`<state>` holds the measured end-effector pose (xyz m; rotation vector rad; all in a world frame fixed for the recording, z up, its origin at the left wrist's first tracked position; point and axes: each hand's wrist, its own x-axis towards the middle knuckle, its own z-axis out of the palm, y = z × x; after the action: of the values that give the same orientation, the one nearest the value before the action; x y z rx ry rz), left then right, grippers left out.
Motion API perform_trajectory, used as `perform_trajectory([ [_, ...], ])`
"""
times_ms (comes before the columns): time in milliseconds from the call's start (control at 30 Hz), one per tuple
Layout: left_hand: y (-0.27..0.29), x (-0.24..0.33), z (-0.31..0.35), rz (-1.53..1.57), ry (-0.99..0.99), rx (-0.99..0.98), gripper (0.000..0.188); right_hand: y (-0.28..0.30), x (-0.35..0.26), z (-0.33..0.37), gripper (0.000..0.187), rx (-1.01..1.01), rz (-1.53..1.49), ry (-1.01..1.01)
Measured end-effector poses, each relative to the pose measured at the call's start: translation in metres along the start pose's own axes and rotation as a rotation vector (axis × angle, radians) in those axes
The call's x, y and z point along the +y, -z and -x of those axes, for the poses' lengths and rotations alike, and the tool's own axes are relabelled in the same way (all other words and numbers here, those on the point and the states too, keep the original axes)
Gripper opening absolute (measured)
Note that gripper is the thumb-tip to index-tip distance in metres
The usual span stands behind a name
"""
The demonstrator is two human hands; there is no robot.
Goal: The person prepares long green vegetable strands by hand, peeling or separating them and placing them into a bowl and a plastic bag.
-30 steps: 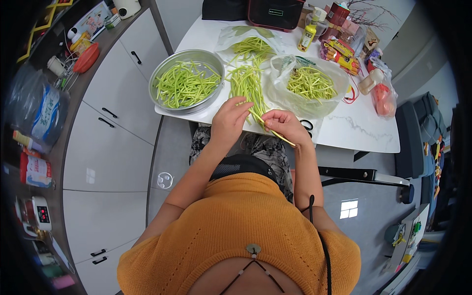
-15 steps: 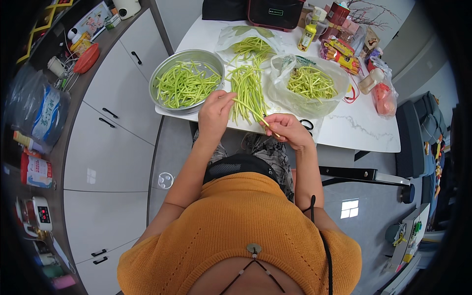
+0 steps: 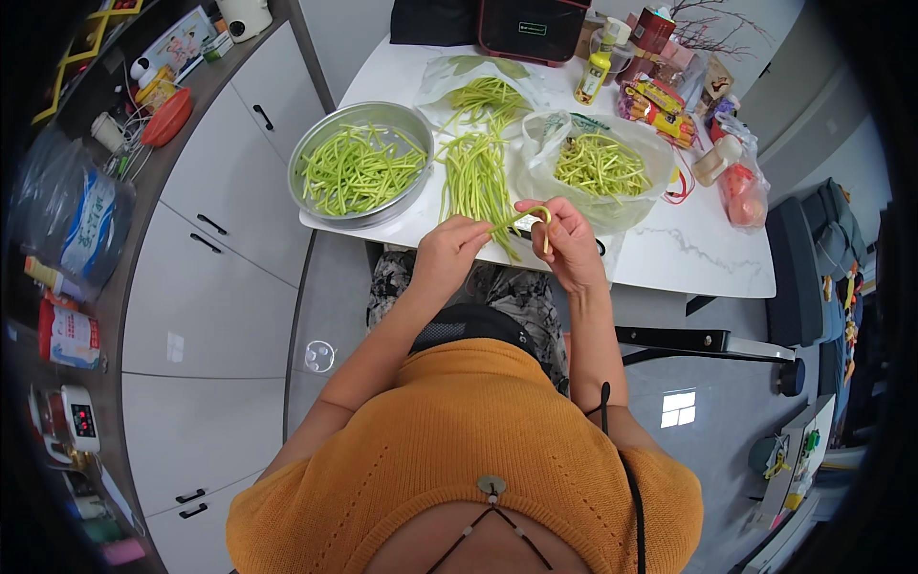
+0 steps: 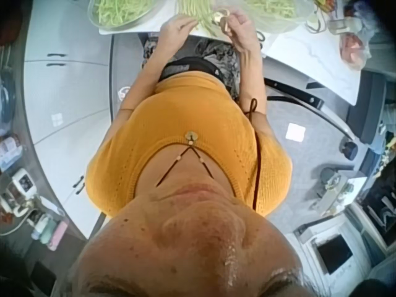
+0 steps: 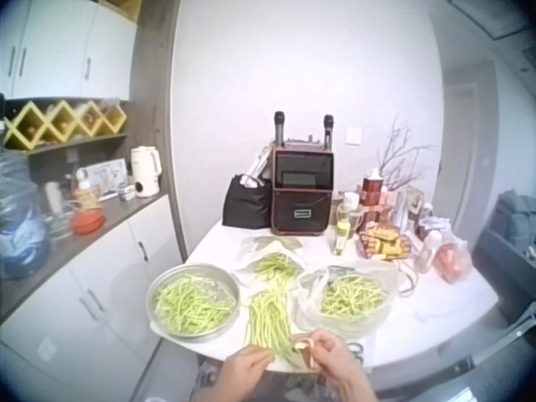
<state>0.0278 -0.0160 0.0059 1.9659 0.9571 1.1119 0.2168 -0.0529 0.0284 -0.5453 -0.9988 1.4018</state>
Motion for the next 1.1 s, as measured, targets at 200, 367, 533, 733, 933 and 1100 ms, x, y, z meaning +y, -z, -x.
perform_trajectory([
  [200,0.001,0.003,0.000,0.026,-0.002,0.007,0.017,0.000,0.002,0.000,0.030,0.091,0.048,0.032],
  [367,-0.001,0.005,0.003,0.021,-0.022,-0.012,0.017,0.008,0.007,0.003,0.028,0.130,0.061,0.025],
  [533,-0.002,0.006,0.003,0.033,-0.034,-0.015,0.017,0.008,0.008,0.003,0.022,0.235,0.140,0.037],
  [733,-0.005,0.004,0.005,0.086,0.048,-0.034,0.017,-0.006,0.000,-0.002,0.023,0.407,0.424,0.085],
  [933,-0.011,0.004,0.008,0.277,0.251,-0.108,0.019,0.001,0.014,-0.003,0.018,0.454,0.432,0.196],
  [1100,-0.006,0.008,0.004,0.370,0.303,-0.089,0.018,-0.006,0.013,0.000,0.008,0.294,0.780,0.041],
])
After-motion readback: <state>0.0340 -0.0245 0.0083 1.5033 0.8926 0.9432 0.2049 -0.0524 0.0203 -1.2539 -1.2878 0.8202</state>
